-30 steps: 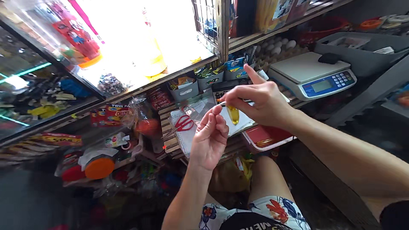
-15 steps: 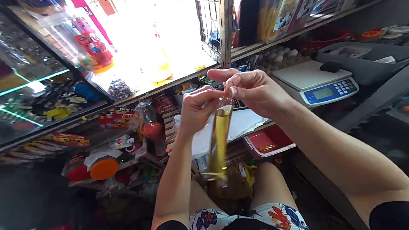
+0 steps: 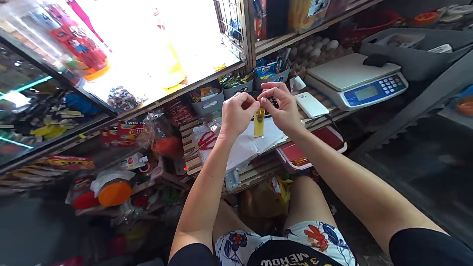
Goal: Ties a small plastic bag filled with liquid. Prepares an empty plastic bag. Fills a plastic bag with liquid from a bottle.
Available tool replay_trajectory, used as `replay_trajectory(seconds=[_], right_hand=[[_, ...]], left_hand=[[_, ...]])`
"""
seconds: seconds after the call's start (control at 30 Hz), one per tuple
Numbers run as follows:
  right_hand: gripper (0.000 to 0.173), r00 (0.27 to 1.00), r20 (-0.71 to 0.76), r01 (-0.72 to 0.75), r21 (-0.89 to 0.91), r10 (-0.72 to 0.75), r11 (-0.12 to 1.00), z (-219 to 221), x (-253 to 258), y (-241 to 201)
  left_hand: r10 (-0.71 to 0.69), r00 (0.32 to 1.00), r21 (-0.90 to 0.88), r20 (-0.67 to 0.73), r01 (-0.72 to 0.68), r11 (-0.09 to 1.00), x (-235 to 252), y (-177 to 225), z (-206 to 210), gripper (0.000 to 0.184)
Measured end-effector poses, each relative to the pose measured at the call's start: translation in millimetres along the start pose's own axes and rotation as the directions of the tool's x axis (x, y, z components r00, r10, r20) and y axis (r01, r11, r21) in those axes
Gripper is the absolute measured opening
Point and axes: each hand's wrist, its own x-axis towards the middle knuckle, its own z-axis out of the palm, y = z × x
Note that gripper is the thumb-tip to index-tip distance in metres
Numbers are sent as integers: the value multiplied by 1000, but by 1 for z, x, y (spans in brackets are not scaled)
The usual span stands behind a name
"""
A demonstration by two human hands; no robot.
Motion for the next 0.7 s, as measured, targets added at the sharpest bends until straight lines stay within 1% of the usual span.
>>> replay_trajectory(seconds=[0.03,0.07,0.1,0.13,0.17,0.2,0.23,0.27,0.3,0.33,0.4,0.47,0.5,0.53,0.6,0.7], right_hand=[[10,1000,2,19,-15,-19,1000,0,-1,5],[10,999,3,43,-28,-43,999,0,-2,8],[9,997,-5,71,-42,-71,997,1,-4,10],[9,994,-15,103,-59,-104,993,0,-4,10],[9,990,-22,140,-84,-142,987,0,-5,10],[8,983,-25,177,-121,-181,977,0,-6,10],[8,976,-25,211,-160,-218,964,0,-6,10],[9,968,-23,240,-197,-249,951,0,-6,9],[10,964,-16,254,-232,-265,939,0,-5,8],[11,965,-4,251,-263,-261,932,0,-5,7],[13,978,10,200,-295,-207,934,1,-3,4],[13,990,-15,132,-293,-143,947,2,-2,0],[12,992,-33,105,-299,-121,948,3,-2,-1],[12,993,-51,86,-307,-107,948,4,-2,-1],[10,993,-67,71,-321,-98,944,3,-1,-1],[7,993,-48,88,-350,-111,932,0,1,-5]], left_hand=[[-119,991,-133,58,126,983,1,-4,0,14],[-213,970,-290,113,238,927,1,-8,1,14],[-293,941,-434,171,339,834,1,-9,1,16],[-365,903,-536,224,427,728,0,-6,1,18],[-421,867,-600,266,491,632,0,-4,1,20],[-459,837,-636,298,533,558,-1,-2,0,22],[-477,819,-652,320,555,516,-1,-1,0,23],[-479,815,-664,327,558,498,-2,-1,1,22],[-465,828,-675,314,539,504,-3,-2,3,21],[-437,854,-685,281,498,532,-5,-2,5,19],[-327,928,-658,180,361,661,-10,-6,9,12],[-198,980,-504,32,187,843,-15,-9,14,10],[-134,990,-394,-42,107,913,-17,-9,16,10],[-77,991,-295,-105,43,955,-18,-9,18,10],[-1,985,-152,-175,-26,988,-19,-8,20,9],[33,981,-79,-192,-49,996,-19,-8,21,9]])
